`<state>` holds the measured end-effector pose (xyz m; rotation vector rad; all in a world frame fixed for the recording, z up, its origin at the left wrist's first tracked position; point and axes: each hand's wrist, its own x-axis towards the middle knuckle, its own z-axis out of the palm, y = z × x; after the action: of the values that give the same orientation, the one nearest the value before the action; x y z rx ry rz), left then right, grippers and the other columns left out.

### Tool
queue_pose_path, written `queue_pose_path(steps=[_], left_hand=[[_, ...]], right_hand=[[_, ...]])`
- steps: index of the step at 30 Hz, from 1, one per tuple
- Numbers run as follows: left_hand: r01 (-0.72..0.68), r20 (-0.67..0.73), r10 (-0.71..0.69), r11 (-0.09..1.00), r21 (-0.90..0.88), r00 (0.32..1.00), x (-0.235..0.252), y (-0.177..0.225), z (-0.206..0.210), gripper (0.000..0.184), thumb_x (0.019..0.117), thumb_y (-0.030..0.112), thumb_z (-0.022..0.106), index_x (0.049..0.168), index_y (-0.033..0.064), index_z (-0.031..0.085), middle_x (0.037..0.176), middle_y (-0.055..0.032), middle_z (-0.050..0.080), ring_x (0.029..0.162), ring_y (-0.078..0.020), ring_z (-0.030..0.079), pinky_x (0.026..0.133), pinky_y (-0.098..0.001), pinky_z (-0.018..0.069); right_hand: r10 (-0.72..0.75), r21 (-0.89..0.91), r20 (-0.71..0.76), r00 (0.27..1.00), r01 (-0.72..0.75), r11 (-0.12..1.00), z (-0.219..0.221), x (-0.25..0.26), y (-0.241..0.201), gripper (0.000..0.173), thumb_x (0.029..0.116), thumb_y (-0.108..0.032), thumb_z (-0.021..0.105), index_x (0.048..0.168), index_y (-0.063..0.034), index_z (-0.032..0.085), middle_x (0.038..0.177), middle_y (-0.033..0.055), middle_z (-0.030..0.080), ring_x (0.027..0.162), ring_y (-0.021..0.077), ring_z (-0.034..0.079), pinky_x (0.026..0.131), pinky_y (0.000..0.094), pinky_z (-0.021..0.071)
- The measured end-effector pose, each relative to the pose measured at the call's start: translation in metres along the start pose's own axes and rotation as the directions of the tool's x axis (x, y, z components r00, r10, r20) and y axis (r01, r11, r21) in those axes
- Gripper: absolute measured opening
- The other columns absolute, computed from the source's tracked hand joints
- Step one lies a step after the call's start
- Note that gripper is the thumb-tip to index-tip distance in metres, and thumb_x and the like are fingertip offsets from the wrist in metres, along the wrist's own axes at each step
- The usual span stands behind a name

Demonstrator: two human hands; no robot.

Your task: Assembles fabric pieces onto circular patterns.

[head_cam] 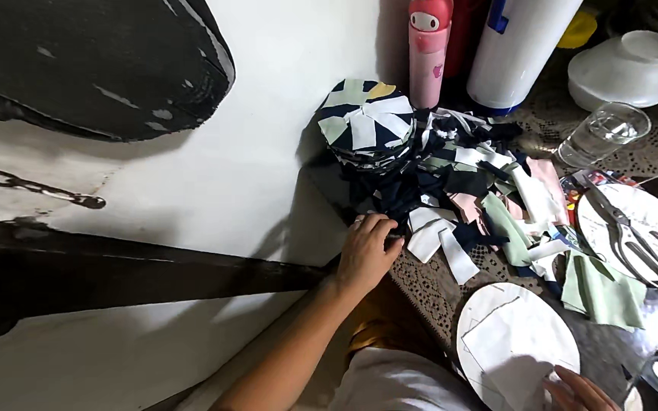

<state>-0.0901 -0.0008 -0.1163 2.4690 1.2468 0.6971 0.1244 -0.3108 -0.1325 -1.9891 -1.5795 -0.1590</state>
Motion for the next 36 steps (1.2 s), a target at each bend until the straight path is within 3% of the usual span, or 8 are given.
queue_pose_path(steps=[6,11,15,17,21,27,30,36], left_hand=[[-0.186,-0.12,0.191,0.981,0.054,0.974,0.01,-0.017,0.016,0.016,0.0937,0.014,0.064,0.093,0.0023,0.076,0.1,-0.0155,0.074,0.098,-0.0351,0.071,0.088,-0.0521,0.0559],[-0.051,-0.137,0.04,0.995,-0.082,0.99,0.019,-0.012,-0.01,0.017,0.0955,0.011,0.065,0.101,-0.0041,0.073,0.1,-0.0191,0.073,0.096,-0.0341,0.07,0.089,-0.0522,0.0553],[0.068,-0.009,-0.076,0.931,-0.359,0.997,0.008,0.019,-0.036,0.02,0.0988,0.017,0.061,0.105,0.0,0.069,0.091,-0.0061,0.07,0.081,-0.0064,0.065,0.075,-0.0247,0.0557],[0.147,0.153,-0.077,0.841,-0.52,0.985,-0.001,0.04,-0.036,0.019,0.0985,0.015,0.06,0.106,-0.0003,0.069,0.091,-0.0018,0.07,0.079,-0.0004,0.064,0.074,-0.0198,0.0543],[0.234,0.363,-0.055,0.849,-0.473,0.93,-0.011,0.06,-0.008,0.022,0.1005,0.018,0.06,0.11,0.0012,0.071,0.096,-0.0077,0.073,0.086,-0.0118,0.069,0.081,-0.0317,0.0577],[-0.1,-0.053,0.092,0.981,-0.168,0.994,-0.009,0.048,0.018,0.022,0.0966,0.017,0.062,0.109,0.0065,0.076,0.109,-0.0118,0.073,0.1,-0.0258,0.071,0.088,-0.0408,0.0579],[-0.074,-0.003,0.074,0.992,-0.104,0.997,-0.002,0.034,0.017,0.027,0.0976,0.017,0.06,0.118,0.0081,0.076,0.125,-0.0142,0.069,0.116,-0.0348,0.066,0.098,-0.0546,0.051],[0.037,-0.121,-0.06,0.983,-0.182,0.991,0.017,0.013,0.003,0.022,0.0978,0.012,0.059,0.11,0.003,0.076,0.117,-0.0147,0.071,0.111,-0.0316,0.067,0.096,-0.0501,0.0533]], right_hand=[[-0.03,-0.004,-0.036,0.999,0.03,1.0,0.007,0.006,-0.006,0.022,0.1007,-0.014,0.048,0.097,-0.0094,0.07,0.106,0.0137,0.071,0.11,0.0253,0.062,0.098,0.0317,0.0446],[-0.063,-0.004,-0.06,0.996,0.063,0.998,0.02,0.053,-0.016,0.025,0.1011,-0.018,0.049,0.1,-0.0114,0.073,0.103,0.0107,0.074,0.103,0.0279,0.067,0.087,0.0398,0.0519],[-0.141,0.0,-0.036,0.989,0.141,0.99,0.047,0.126,-0.016,0.023,0.0992,-0.01,0.054,0.105,-0.0076,0.076,0.107,0.0156,0.074,0.1,0.0369,0.07,0.079,0.0513,0.056],[-0.213,-0.008,-0.005,0.977,0.213,0.977,0.062,0.157,-0.012,0.024,0.0978,-0.007,0.056,0.109,-0.009,0.077,0.11,0.0163,0.073,0.102,0.0385,0.07,0.079,0.0535,0.0553],[-0.352,-0.057,0.108,0.93,0.36,0.931,0.083,0.193,-0.007,0.027,0.0938,-0.001,0.06,0.112,-0.0117,0.077,0.12,0.0151,0.071,0.109,0.038,0.067,0.083,0.0548,0.0537],[-0.411,-0.043,0.037,0.911,0.412,0.91,0.098,0.208,-0.003,0.021,0.0957,-0.003,0.057,0.095,-0.0089,0.077,0.112,0.0098,0.074,0.102,0.0331,0.069,0.079,0.0495,0.0545],[-0.361,-0.003,0.037,0.932,0.362,0.932,0.092,0.21,-0.007,0.022,0.0959,-0.008,0.054,0.095,-0.0066,0.077,0.109,0.0108,0.075,0.101,0.0348,0.07,0.079,0.0517,0.0537],[-0.15,0.068,0.109,0.983,0.144,0.987,0.06,0.213,-0.015,0.026,0.0931,-0.01,0.053,0.1,-0.0025,0.077,0.09,0.0165,0.074,0.089,0.038,0.07,0.075,0.054,0.0531]])
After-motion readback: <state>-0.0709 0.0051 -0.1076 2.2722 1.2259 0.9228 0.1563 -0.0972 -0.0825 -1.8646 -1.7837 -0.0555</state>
